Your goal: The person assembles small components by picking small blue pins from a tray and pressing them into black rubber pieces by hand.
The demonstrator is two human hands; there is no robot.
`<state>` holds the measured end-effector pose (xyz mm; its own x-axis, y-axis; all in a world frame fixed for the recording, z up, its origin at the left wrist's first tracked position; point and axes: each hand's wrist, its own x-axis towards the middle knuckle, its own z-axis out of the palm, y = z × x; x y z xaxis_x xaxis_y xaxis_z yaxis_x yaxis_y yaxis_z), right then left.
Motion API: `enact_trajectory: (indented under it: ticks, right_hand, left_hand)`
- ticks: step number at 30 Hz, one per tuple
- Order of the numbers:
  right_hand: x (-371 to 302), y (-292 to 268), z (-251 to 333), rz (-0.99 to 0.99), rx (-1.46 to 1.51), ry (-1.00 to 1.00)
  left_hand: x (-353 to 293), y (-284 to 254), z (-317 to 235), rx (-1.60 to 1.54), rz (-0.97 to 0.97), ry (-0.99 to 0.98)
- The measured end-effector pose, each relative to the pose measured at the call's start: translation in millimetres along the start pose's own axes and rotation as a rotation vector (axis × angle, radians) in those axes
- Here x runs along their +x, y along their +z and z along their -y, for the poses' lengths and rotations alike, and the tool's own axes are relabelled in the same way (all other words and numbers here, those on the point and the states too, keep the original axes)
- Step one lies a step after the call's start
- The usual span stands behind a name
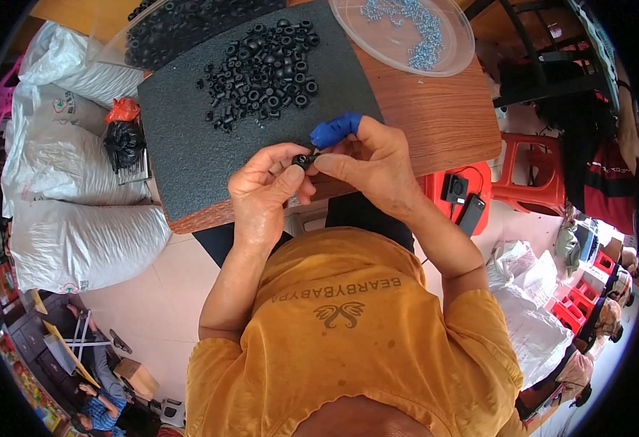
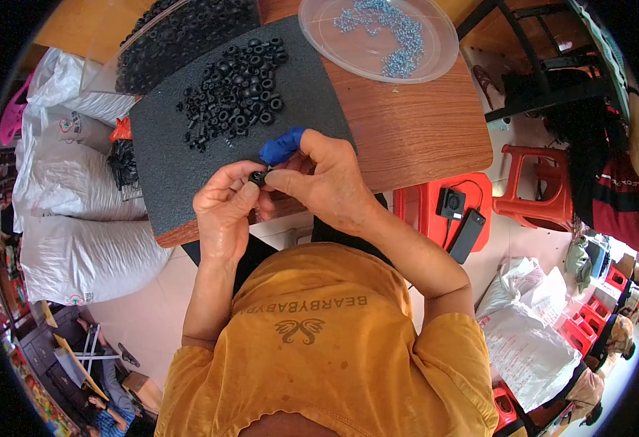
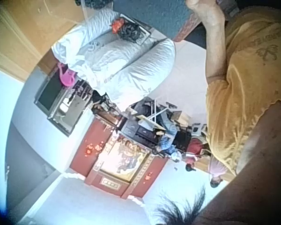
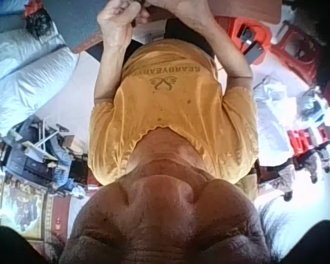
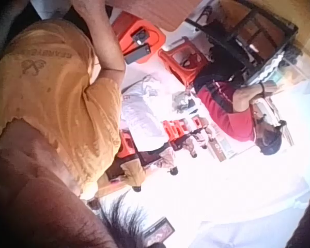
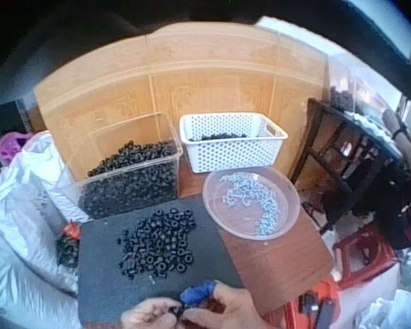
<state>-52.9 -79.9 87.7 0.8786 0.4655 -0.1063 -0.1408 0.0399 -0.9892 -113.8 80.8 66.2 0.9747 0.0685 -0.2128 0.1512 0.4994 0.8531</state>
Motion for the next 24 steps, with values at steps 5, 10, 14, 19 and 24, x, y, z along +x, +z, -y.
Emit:
enact_trajectory:
  ticks: [5, 10, 14, 19, 24]
  right_hand:
    - [1.2, -2.3, -1.6, 0.029, 0.018, -0.017]
    - [0.9, -2.9, 0.1, 0.012, -0.089, -0.011]
    - [0.1, -2.5, -0.6, 0.011, -0.120, -0.006]
    - [-2.5, -1.5, 0.6, -0.013, -0.298, -0.109]
    - [-3.6, 0.0, 0.5, -0.024, -0.341, -0.183]
  left_hand:
    - [-2.6, 2.6, -3.5, 0.086, 0.017, 0.005]
    - [-4.2, 1.1, -3.2, 0.175, 0.010, -0.007]
    - [-5.5, 0.6, -2.8, 0.239, 0.019, 0.025]
    - [-6.9, 0.2, -1.9, 0.277, 0.038, 0.066]
    - [-7.0, -0.8, -3.7, 0.240, 0.023, 0.002]
